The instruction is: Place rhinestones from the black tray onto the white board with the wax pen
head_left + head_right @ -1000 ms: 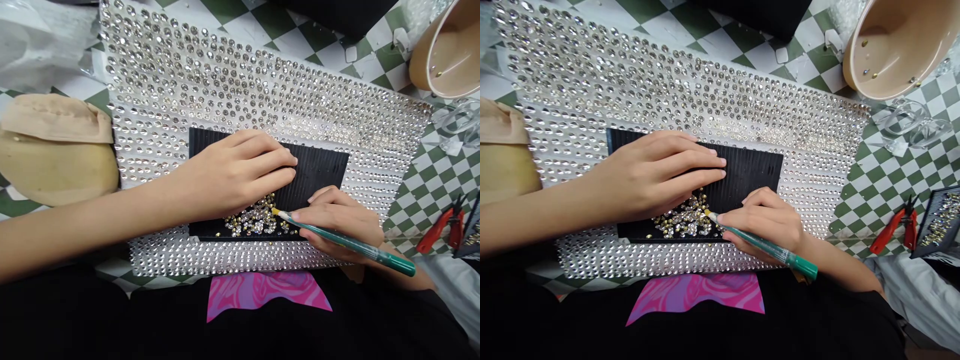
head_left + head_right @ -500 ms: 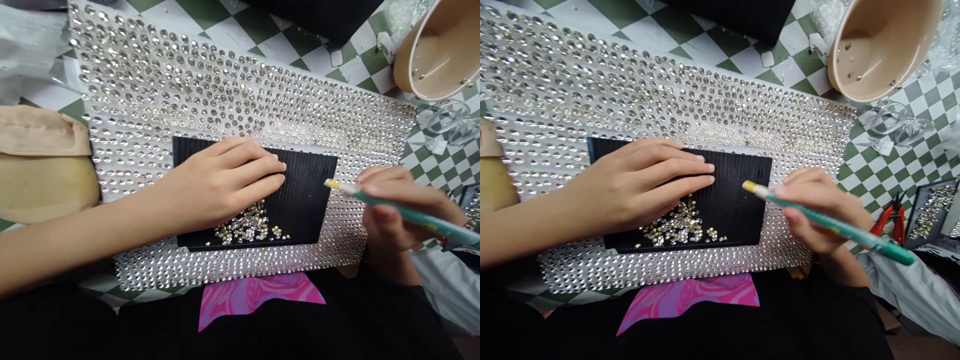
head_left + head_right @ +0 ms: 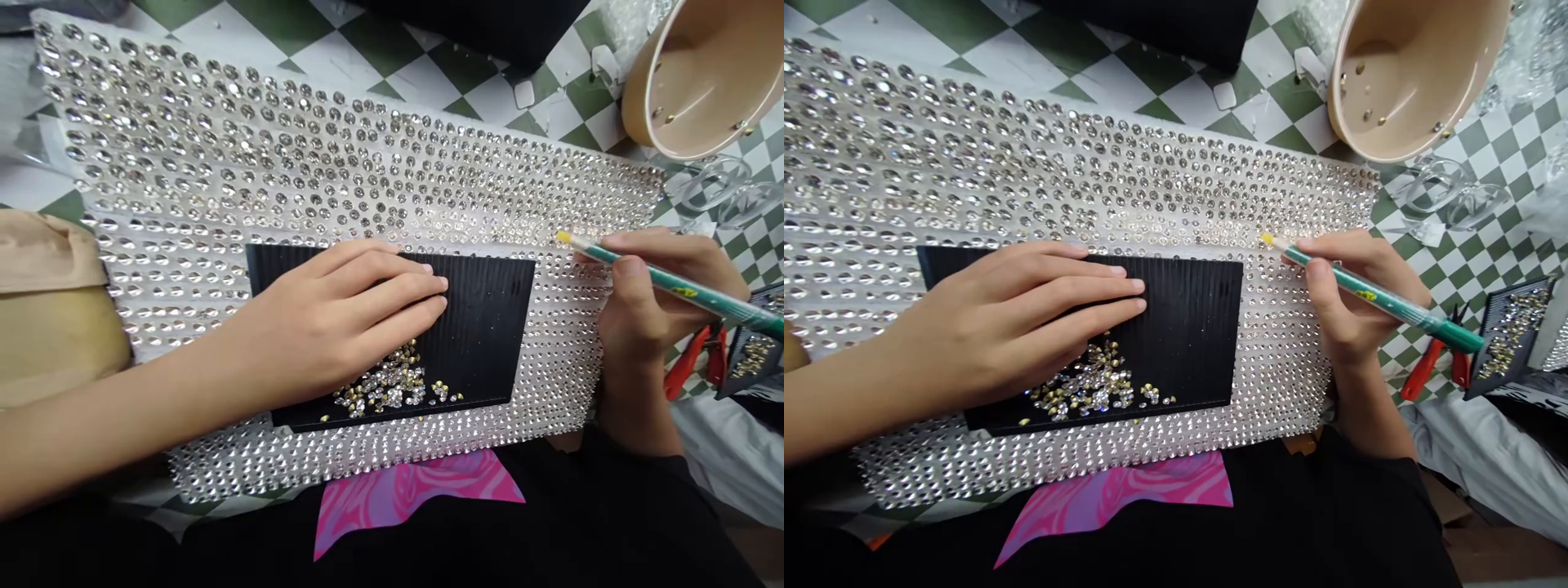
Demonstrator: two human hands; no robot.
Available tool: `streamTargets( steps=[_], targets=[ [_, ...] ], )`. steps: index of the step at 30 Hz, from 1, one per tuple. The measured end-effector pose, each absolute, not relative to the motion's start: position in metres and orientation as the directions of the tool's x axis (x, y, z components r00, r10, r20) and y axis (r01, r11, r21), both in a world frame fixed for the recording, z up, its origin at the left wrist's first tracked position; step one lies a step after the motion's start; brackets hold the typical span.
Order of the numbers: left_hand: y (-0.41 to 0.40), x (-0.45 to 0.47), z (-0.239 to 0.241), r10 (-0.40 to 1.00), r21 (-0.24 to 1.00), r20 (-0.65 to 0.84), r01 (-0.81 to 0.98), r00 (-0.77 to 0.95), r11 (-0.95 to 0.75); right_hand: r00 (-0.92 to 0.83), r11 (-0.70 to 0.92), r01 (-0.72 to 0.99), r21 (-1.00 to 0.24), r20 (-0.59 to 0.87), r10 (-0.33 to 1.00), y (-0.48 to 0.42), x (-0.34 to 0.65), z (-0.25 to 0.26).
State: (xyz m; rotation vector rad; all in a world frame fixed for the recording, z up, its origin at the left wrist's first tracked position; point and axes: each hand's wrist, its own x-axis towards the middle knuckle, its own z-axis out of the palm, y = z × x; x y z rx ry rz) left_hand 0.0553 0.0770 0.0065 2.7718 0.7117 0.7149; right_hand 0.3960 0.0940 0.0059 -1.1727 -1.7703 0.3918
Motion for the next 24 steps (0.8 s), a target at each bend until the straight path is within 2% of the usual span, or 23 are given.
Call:
streamTargets(
  steps=[12,24],
  targets=[
    [0.0784,0.0544,0.0034,0.48,0.292,0.416,0.386,0.773,-0.875,-0.22,0.568,0.597,-0.567,0.566,0.795,0.0963,0.3951,0.0072],
    [0.0778,0.0531,0.0036,0.499,0.334,0.401,0.385,0.768,-0.86,-0.14,0.556,0.537,-0.634,0.583,0.8,0.0979,0.3918,0.0063]
  ],
)
